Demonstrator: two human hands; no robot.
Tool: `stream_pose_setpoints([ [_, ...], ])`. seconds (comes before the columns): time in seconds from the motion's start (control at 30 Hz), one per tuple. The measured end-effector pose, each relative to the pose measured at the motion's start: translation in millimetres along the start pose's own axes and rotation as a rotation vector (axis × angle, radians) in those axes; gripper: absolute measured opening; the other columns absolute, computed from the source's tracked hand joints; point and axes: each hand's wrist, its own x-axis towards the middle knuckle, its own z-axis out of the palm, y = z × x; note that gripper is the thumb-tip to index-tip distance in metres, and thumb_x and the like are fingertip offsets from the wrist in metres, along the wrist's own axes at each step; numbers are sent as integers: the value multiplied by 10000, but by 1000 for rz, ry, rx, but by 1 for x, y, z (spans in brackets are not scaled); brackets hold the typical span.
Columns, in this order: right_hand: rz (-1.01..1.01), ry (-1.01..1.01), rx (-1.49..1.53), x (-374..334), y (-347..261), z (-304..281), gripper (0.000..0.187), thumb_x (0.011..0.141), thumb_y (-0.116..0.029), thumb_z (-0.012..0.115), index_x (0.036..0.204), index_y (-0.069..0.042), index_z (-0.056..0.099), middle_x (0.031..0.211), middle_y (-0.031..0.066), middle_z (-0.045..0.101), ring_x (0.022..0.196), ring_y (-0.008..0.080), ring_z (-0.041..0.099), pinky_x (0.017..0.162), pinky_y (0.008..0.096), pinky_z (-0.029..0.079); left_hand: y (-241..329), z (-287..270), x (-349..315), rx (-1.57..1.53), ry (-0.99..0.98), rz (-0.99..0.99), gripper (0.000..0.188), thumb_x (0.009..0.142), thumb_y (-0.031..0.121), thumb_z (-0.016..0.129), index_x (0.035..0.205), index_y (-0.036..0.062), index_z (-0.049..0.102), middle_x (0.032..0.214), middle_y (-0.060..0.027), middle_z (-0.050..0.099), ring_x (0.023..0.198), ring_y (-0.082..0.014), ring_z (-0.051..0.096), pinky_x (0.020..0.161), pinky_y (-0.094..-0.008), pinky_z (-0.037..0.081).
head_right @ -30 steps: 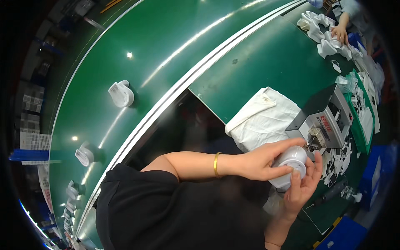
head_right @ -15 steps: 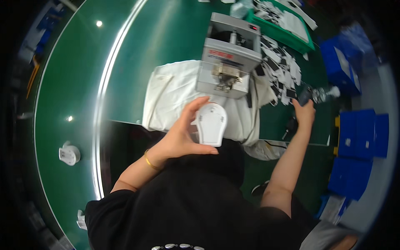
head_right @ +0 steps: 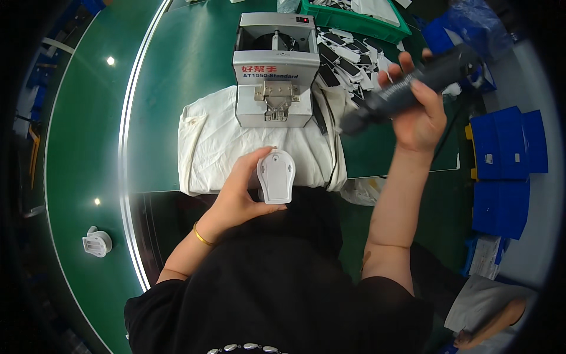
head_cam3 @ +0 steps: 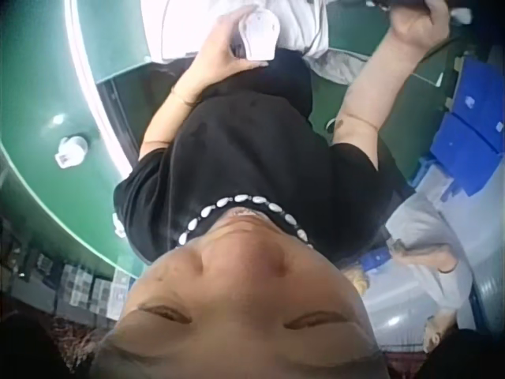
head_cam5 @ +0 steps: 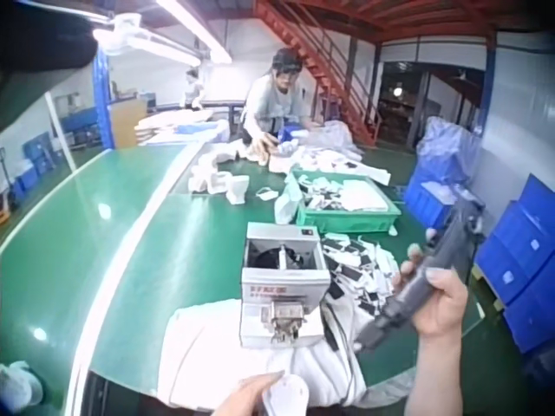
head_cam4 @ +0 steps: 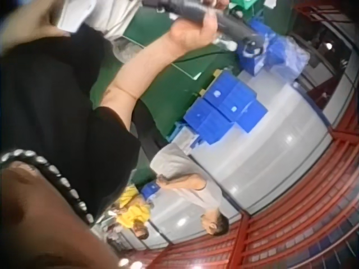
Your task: Assembling plastic housings by inserting components and securing them with screws using an electric screwdriver.
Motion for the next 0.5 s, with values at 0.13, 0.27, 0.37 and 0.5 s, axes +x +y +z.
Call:
stream_pose_setpoints([
  [0.13,-197,-180,-172,20,27,76,478,845,60,596,1285,-53,447,1065,138,626,949,275,649,900,450,517,0,5,-6,199,-5,136,866,603,122,900,1379,101,515,1416,-180,468,1287,-352,486,1067,-411,408],
  [0.27,-232,-328,-461,29,47,97,469,858,92,601,1280,-32,440,1106,128,613,979,241,645,907,403,521,2,12,-12,260,53,165,756,606,124,881,1311,185,613,1415,-198,461,1268,-402,488,1025,-441,446],
  [0.37,-221,-418,-562,23,45,117,448,848,73,633,1255,-16,469,1083,115,622,973,226,645,905,388,518,1,14,-14,288,85,181,725,627,129,864,1305,210,621,1410,-202,455,1256,-406,492,1006,-439,461],
  [0.5,-191,-472,-788,22,34,139,443,819,68,665,1230,-4,516,1037,100,629,927,209,654,886,369,522,-3,16,-13,304,107,193,710,650,153,850,1316,215,611,1398,-212,455,1241,-404,499,993,-431,472],
])
